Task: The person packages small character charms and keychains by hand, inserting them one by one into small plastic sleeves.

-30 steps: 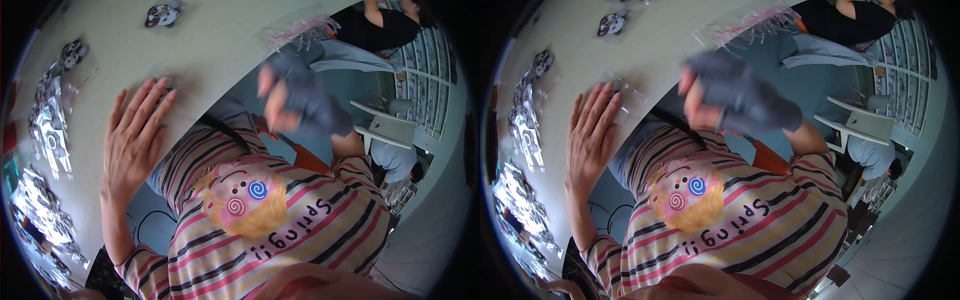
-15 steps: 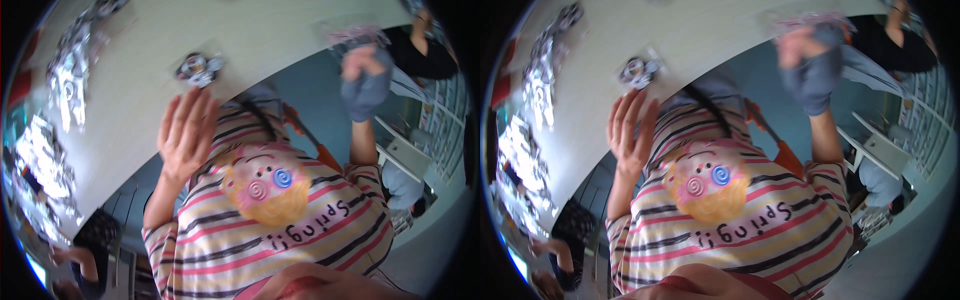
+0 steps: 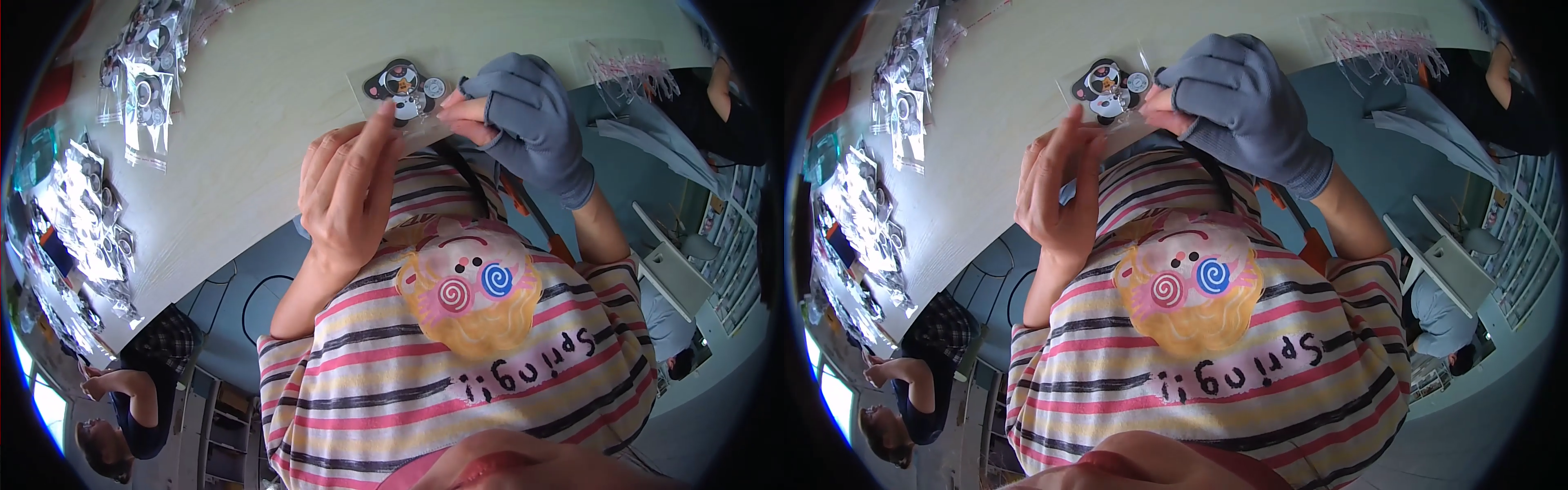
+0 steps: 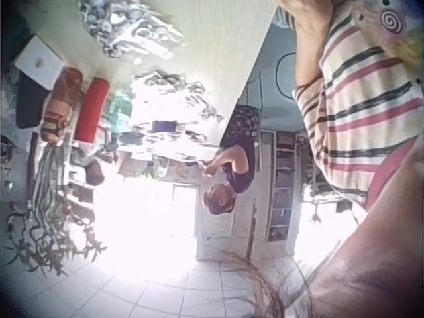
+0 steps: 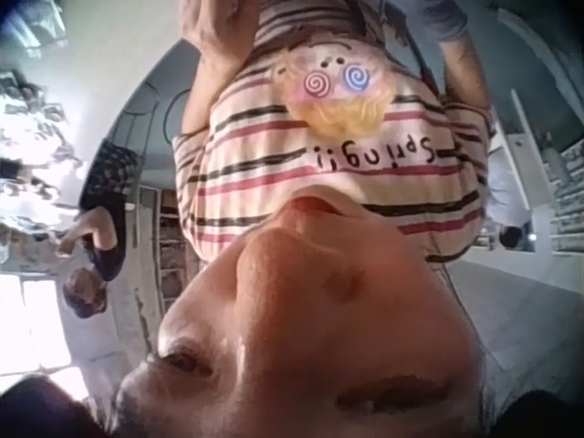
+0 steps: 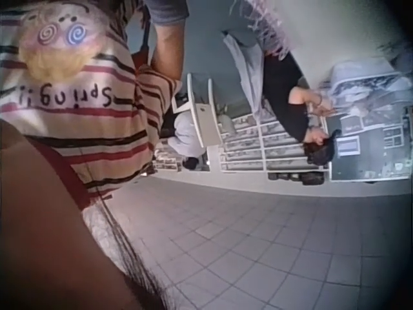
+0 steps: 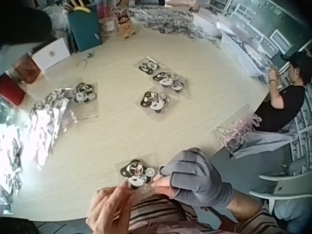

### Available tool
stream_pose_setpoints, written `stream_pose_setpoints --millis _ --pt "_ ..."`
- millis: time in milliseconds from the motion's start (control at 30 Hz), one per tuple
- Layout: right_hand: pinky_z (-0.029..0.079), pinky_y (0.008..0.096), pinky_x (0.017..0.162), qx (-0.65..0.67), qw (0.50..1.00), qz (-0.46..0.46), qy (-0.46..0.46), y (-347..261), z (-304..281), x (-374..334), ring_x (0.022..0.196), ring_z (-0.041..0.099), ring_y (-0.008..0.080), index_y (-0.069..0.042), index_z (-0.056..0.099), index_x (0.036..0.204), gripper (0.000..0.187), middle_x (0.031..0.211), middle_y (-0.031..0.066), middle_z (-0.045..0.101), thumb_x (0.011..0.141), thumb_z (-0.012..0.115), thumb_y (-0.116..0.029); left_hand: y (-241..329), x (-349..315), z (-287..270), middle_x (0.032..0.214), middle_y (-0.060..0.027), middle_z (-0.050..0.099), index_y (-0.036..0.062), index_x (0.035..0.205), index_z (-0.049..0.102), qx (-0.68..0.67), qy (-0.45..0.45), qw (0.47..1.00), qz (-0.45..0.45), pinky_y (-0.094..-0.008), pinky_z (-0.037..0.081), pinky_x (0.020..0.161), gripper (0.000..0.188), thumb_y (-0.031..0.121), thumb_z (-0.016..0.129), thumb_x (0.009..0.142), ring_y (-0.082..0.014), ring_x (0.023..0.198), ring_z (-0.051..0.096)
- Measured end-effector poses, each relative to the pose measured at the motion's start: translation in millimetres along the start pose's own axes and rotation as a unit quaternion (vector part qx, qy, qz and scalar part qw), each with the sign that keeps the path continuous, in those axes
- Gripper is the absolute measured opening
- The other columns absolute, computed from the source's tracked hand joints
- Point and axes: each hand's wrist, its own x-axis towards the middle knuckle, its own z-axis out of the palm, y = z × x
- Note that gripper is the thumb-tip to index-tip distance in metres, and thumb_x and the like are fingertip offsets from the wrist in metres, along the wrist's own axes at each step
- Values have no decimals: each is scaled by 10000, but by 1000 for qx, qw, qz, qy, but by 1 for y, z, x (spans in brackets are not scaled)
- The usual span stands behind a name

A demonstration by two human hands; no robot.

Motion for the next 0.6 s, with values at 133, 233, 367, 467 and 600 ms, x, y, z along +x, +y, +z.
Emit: stream_pose_setpoints --millis 133,233,367,467,600 --pt "460 352 749 40 997 61 4 -2 -3 6 825 625 208 -134 698 881 208 882 -2 663 767 829 -249 0 2 0 785 -88 709 -39 1260 650 -33 20 997 -64 -309 499 691 525 -113 766 752 -193 715 651" --pt "453 357 734 14 996 92 14 -6 -1 8 806 613 222 -125 675 852 204 847 8 644 792 816 -260 3 7 1 1026 -138 654 -29 1308 615 -62 34 994 -84 -285 524 705 563 -130 748 770 -170 740 679" --pt "452 375 731 -13 991 134 -4 -13 -3 14 794 605 246 -112 652 858 216 807 28 624 843 773 -290 -1 8 -1 1285 -179 515 7 1351 586 -60 22 995 -83 -267 555 736 593 -144 720 794 -157 781 711" --pt "461 398 729 -53 991 122 3 -14 -1 21 794 617 270 -101 642 871 220 815 48 637 872 742 -296 -4 5 1 1273 -175 520 37 1339 605 -43 36 996 -66 -270 541 734 592 -137 723 786 -150 772 711" --pt "471 418 726 -33 989 147 -8 -14 0 23 794 628 293 -96 640 880 220 818 68 644 887 728 -298 -3 6 -2 1268 -178 520 41 1332 611 -28 31 996 -78 -270 525 742 597 -129 733 773 -141 764 710"
